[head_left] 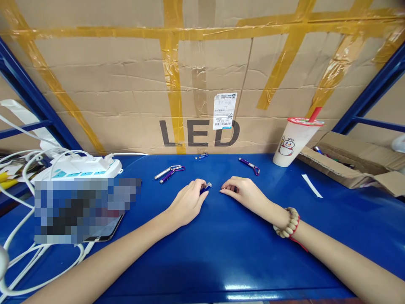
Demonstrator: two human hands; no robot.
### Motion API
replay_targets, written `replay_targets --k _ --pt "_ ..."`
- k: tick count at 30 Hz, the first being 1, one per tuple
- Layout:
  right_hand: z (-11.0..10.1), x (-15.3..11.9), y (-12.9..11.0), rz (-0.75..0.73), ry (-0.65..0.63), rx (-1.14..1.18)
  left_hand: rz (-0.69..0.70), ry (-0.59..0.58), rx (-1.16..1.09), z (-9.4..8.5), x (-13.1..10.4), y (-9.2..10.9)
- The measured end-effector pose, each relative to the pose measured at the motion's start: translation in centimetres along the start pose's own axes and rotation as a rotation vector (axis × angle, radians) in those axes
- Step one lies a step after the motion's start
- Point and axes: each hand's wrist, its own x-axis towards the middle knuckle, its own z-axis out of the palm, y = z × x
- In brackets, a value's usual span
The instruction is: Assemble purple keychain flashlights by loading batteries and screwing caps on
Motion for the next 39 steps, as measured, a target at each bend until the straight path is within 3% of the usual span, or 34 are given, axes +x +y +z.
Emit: replay_targets --k 6,13,17,22,39 --pt "0.0 -0.2 0.1 -0.071 0.022 -0.009 0.049 -0.005 -0.007 -0.2 0.0 0.1" --pt "-0.2 0.0 0.9 0.0 0.041 -0.108 0.202 0.017 0.163 0.0 0.0 -0.1" --pt "-0.2 0.0 0.4 0.028 0.087 -0.021 0.226 0.017 0.21 0.2 0.0 -0.3" --pt "0.1 -0.3 -1.6 -0.098 0.225 0.105 0.267 0.028 0.243 0.3 0.0 -0.5" --pt "0.3 -0.7 -2.8 -0.256 0.253 0.158 0.275 0.015 0.255 0.5 -0.1 -0.6"
